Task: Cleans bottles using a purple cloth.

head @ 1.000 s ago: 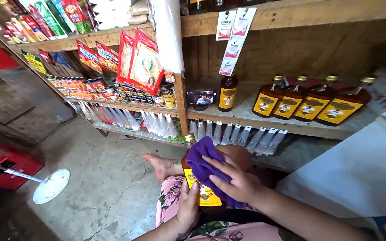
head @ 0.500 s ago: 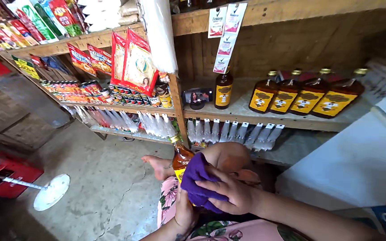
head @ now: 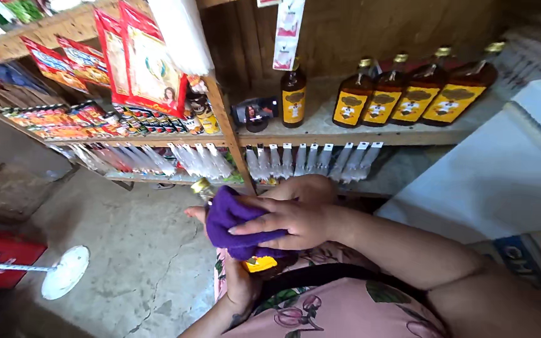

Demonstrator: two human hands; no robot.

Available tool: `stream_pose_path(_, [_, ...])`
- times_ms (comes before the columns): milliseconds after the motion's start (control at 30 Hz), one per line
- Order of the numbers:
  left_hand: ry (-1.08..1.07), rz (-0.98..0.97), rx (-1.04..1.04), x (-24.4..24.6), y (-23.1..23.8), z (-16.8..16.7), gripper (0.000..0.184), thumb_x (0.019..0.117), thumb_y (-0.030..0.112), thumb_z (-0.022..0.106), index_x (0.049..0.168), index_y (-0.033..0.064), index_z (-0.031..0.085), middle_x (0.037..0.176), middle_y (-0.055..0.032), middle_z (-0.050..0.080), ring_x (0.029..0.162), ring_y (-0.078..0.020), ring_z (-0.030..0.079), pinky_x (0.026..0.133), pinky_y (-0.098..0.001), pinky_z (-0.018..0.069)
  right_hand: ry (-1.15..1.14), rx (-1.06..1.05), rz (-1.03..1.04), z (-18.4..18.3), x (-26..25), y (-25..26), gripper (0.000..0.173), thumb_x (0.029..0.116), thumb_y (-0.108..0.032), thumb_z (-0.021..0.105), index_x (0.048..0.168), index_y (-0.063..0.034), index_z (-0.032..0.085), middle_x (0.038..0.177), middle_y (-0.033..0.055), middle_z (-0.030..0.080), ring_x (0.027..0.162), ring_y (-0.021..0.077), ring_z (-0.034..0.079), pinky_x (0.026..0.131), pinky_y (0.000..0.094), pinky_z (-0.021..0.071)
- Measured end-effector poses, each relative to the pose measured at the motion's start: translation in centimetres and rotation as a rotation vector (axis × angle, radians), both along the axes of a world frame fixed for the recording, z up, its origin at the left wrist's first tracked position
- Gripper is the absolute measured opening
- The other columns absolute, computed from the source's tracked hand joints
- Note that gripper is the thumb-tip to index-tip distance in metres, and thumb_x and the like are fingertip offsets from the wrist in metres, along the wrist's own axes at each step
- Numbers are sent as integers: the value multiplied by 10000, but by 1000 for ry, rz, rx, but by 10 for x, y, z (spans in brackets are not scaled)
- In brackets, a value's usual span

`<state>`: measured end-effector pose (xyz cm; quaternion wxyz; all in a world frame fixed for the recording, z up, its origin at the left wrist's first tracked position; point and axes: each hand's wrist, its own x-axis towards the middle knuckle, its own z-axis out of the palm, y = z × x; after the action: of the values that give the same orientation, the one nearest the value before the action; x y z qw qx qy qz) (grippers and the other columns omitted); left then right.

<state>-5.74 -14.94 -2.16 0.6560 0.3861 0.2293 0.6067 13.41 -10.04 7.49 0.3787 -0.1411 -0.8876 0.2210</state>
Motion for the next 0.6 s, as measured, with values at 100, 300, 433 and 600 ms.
stream_pose_path(100, [-9, -40, 18, 1, 2, 3, 558, 854, 704, 615, 1100, 211, 700, 1006, -12, 748, 962, -122, 718, 835, -366, 609, -41, 21, 16, 9, -3, 6, 416, 994, -145, 575, 1404, -100, 632, 1542, 230, 461, 1447, 303, 442, 1186, 366, 376])
stream_pose_path(300, [-54, -84, 35, 3, 5, 8, 517, 876, 665, 624, 1120, 218, 714, 1010, -13, 762, 949, -125, 732, 839, -365, 613, 153, -2, -184, 23, -27, 16, 433, 964, -161, 639, 1389, -76, 632, 1443, 224, 547, 1330, 275, 556, 1064, 385, 508])
stream_pose_path(433, [-67, -92, 20, -3, 6, 2, 534, 846, 687, 639, 1095, 224, 733, 1009, -9, 763, 955, -121, 730, 840, -363, 612, 148, 60, -152, -2, -39, 1, 410, 977, -151, 611, 1384, -117, 639, 1487, 247, 494, 1417, 343, 459, 1151, 466, 428])
stream_pose_path(600, [-44, -67, -107, -5, 1, -2, 589, 782, 727, 675, 1032, 196, 726, 915, -34, 757, 848, -129, 734, 742, -357, 620, 197, 51, -122, -43, -27, -22, 391, 1035, -201, 533, 1413, -130, 603, 1527, 272, 448, 1470, 354, 389, 1229, 460, 312])
